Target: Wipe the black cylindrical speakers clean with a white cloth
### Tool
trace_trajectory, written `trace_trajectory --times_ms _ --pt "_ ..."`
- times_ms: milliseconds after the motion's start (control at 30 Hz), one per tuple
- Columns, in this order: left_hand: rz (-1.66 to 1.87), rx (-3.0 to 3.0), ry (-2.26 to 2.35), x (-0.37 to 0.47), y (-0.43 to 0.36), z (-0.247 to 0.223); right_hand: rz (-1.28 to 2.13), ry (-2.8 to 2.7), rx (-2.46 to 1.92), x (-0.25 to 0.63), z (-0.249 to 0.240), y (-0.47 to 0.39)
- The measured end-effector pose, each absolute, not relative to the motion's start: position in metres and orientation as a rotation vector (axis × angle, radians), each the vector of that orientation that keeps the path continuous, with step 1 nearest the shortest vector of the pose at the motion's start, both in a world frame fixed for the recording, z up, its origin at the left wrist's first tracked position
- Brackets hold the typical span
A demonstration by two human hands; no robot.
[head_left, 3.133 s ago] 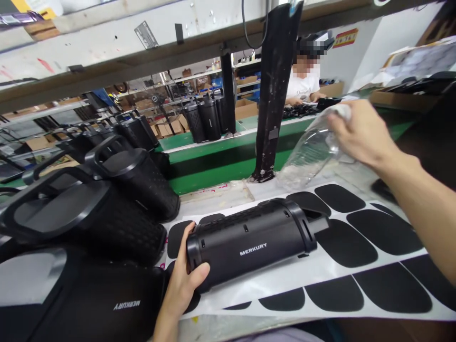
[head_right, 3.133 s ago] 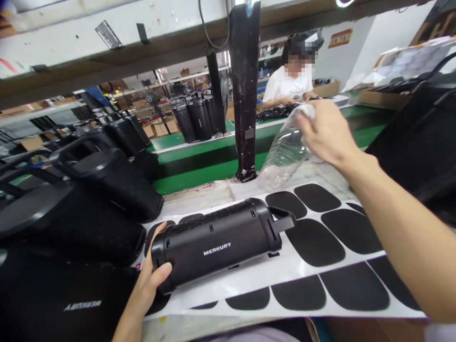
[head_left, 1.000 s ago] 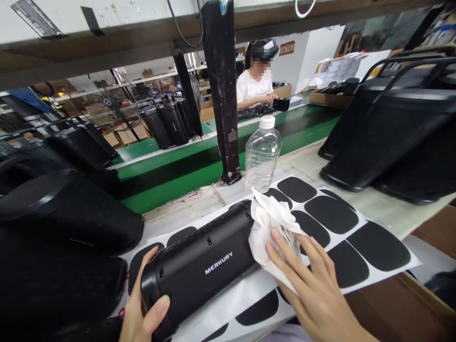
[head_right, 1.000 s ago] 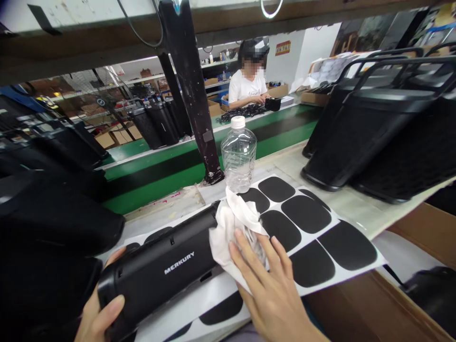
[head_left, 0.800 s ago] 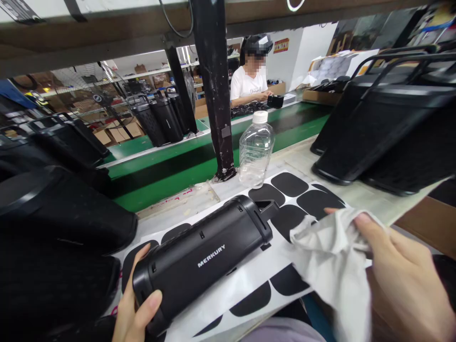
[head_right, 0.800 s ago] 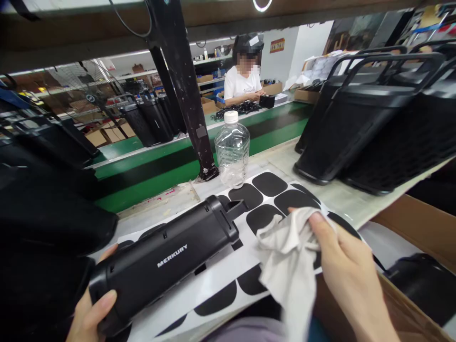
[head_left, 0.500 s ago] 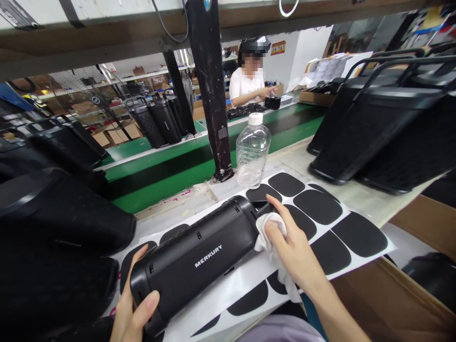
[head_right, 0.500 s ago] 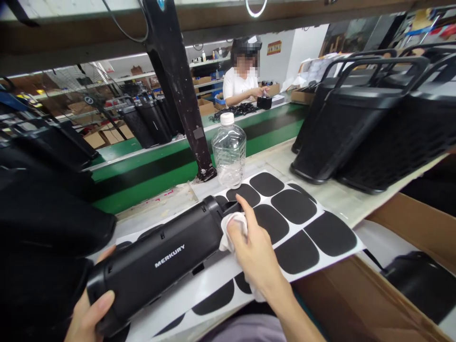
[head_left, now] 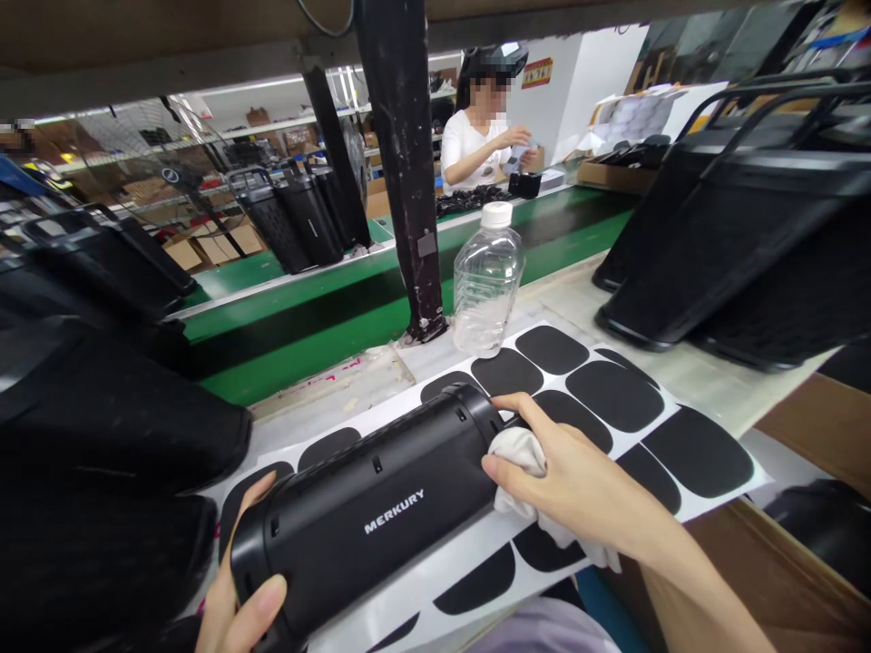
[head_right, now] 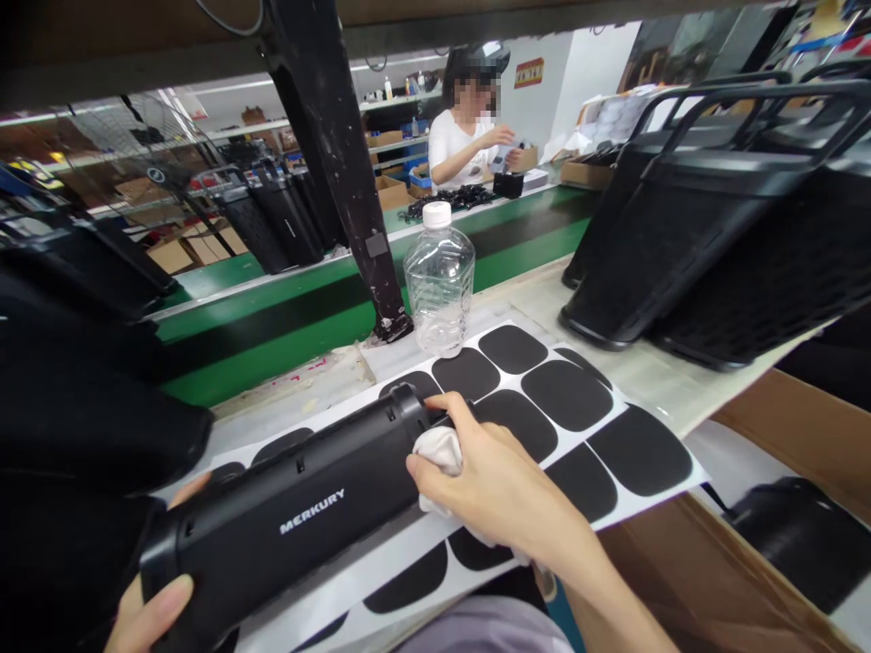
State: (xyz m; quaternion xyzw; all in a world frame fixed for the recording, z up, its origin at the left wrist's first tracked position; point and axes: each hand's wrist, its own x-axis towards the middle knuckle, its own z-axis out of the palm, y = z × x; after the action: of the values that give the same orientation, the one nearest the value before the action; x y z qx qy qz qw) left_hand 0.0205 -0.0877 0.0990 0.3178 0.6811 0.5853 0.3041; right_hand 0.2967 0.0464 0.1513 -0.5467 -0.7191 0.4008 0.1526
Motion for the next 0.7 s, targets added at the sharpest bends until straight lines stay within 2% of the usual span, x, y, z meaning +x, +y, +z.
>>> trace_trajectory --times_ms 100,700 --pt "1.576 0.833 1.812 0.0215 -0.0868 0.0977 1.248 -1.995 -1.597 0.2928 0.1527 0.0481" --pt "1.562 0.834 1.814 0.0253 -0.0871 0.1033 1.146 -2.017 -1.66 0.2905 0.155 0.0467"
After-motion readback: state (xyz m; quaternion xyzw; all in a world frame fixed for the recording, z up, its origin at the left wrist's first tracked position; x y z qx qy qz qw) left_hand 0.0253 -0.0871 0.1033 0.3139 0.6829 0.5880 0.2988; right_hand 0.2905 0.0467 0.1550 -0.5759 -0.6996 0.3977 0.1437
